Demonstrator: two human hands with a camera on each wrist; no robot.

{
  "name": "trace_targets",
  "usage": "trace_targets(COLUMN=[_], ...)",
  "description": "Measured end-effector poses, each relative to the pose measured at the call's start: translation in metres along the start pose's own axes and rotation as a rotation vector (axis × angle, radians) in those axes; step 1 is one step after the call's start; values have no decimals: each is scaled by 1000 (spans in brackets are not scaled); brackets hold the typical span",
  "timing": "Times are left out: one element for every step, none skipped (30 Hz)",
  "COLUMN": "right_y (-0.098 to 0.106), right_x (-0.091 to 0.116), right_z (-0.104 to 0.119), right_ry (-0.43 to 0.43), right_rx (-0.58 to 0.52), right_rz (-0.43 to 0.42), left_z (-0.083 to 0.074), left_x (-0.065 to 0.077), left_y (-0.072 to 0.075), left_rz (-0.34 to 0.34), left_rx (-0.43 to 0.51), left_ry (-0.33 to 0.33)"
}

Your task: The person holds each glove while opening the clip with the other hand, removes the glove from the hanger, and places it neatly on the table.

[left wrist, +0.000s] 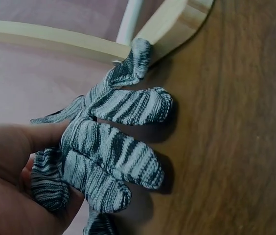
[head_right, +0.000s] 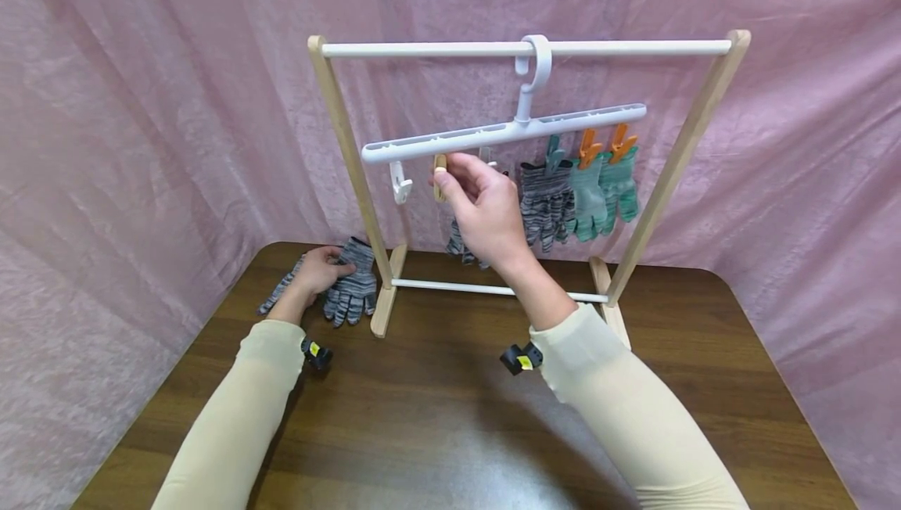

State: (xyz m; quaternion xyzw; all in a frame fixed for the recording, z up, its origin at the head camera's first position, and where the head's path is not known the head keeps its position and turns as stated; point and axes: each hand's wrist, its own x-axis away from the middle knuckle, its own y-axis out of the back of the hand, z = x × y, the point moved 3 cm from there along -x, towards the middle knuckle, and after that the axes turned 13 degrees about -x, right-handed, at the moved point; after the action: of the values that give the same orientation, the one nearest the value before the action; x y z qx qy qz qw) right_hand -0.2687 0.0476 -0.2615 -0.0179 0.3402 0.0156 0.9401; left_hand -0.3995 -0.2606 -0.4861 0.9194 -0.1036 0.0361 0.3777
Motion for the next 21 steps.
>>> trace_targets(right_y=[0,0,0,0,0,0,1,1,1,1,1,1,1,1,1,0,0,0,0,0,0], right_x=[0,0,0,0,0,0,0,0,0,0,0,0,0,0,0,0,0,0,0,0,0], right_z=[0,0,0,0,0,0,-1,-1,-1,-2,-2,-2,-2,-1,-1,-1,-1,-1,-1,-1,-1], right_ry=[-2,-2,-1,0,2,3,4,7,6,8,6,7,8,9,10,9,9,10,9,7,4], right_rx=[0,4,5,7,7,7,6,8,9,14,15,18,22,24,26,24,22,23,22,22,21], right_rz=[0,-2,-2,-2,-1,0,0,0,1,3,3,4,6,8,10,10,8,7,4,1,-2], left_z=[0,0,0,0,0,0,0,-1,-1,-1,-2,-2,-2,-2,-1,0,0,0,1,0,0], left_x=[-1,-1,-1,-2,-2,-2,-2,-2,-2,-2,-2,-2,-3,-3,-4,-5,-5,-6,-6,-6,-6], left_y=[-2,-3,-4,-5,-6,-7,-7,-8,-8,-9,-9,-10,-11,-11,-12,-13,-13,-13,-14,-14,-14], left_rz=[-7,-11,-17,-22,-27,-33,-40,-44,-49,-51,-54,-58,-60,-61,-64,-68,-74,-81,-88,-98,-107], left_rx=[-9,-14,-28,-42,-55,-78,-93,-108,-125,-140,-150,-165,-173,-184,-197,-208,-216,-223,-227,-233,-234], left_ry=[-2,0,1,4,5,4,4,3,1,0,0,0,3,6,8,10,10,8,6,2,-1])
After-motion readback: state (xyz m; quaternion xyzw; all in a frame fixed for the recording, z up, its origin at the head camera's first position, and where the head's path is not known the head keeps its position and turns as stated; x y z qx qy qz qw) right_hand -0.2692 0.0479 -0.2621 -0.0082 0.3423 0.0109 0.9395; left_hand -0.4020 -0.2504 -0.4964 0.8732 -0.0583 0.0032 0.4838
